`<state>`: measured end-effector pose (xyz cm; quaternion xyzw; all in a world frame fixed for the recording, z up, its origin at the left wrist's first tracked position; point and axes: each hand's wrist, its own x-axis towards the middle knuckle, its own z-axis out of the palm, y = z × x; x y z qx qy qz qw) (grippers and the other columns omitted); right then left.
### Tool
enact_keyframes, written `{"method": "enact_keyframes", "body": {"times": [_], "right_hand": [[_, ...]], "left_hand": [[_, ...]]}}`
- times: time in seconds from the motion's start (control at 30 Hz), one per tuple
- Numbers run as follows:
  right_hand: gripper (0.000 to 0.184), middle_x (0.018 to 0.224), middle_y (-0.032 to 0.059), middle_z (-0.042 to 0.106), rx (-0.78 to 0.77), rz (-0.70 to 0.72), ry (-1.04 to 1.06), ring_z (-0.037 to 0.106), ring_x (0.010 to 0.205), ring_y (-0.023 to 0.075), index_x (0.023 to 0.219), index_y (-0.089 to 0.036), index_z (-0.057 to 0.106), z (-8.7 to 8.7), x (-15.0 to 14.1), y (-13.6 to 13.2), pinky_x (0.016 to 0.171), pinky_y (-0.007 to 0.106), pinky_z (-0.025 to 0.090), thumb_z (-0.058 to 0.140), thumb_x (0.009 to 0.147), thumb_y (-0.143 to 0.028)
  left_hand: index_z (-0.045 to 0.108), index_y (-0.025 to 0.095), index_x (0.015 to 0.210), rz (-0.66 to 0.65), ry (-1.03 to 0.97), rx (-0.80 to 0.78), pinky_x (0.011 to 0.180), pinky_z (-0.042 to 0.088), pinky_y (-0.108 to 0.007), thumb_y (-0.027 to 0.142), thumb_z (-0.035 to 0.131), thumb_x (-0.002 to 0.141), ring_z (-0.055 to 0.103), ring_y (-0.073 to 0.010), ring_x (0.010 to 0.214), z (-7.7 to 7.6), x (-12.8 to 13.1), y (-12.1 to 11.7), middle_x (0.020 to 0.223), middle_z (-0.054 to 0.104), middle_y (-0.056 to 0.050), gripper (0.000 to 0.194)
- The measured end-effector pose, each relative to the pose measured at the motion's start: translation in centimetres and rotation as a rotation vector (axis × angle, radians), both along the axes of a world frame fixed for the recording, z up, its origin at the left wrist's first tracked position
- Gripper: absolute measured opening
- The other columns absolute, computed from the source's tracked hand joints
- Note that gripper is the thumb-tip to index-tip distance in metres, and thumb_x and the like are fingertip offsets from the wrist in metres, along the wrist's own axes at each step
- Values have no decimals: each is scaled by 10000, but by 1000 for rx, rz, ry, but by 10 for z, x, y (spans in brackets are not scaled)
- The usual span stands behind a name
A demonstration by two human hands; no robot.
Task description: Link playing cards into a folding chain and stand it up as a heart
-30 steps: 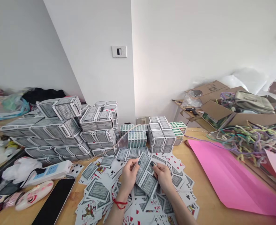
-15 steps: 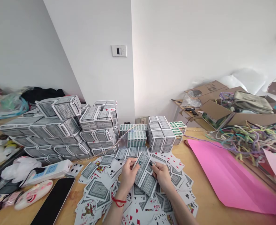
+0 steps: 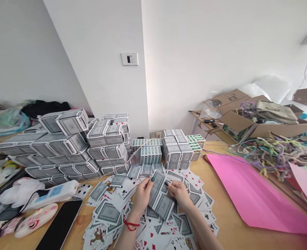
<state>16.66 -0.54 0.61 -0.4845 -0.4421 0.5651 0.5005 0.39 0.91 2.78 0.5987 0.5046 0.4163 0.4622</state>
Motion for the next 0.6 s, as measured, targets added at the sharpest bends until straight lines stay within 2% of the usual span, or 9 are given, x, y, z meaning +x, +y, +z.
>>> {"method": "enact_keyframes", "body": {"times": [0.23, 0.37, 0.47, 0.53, 0.6], "right_hand": [[512, 275, -63, 327, 20, 17, -3, 200, 319, 43, 382, -205, 338, 4, -2, -3, 391, 223, 165, 571, 677, -552], [522, 275, -63, 330, 19, -3, -37, 221, 320, 48, 383, -206, 337, 2, -3, -2, 398, 223, 196, 556, 675, -579], [524, 284, -63, 336, 17, -38, -64, 267, 325, 58, 392, -206, 348, 0, -5, 2, 412, 225, 259, 549, 670, -602], [495, 305, -61, 356, 29, -88, -85, 314, 339, 71, 420, -195, 415, 0, -6, 4, 429, 230, 312, 553, 671, -598], [434, 369, -42, 446, 56, -208, -140, 396, 378, 101, 561, -169, 567, 0, -6, 5, 447, 240, 360, 557, 672, -587]], "left_hand": [[636, 169, 743, 5, -43, 8, 572, 416, -253, 472, 491, 742, 524, -176, 623, 1, 1, -1, 634, 590, -27, 336], [573, 181, 628, 17, -35, 31, 486, 347, -223, 473, 500, 743, 429, -133, 506, 2, 2, -2, 526, 469, 16, 322], [518, 185, 581, 51, -20, 60, 452, 304, -215, 484, 485, 758, 363, -114, 463, 2, 4, -3, 494, 386, 36, 348], [526, 187, 591, 98, -13, 78, 448, 302, -219, 492, 472, 764, 360, -115, 455, 2, 5, -3, 489, 384, 35, 355], [566, 188, 635, 152, 9, 91, 444, 307, -231, 499, 459, 769, 371, -125, 443, 0, 5, -3, 480, 399, 28, 356]]}}
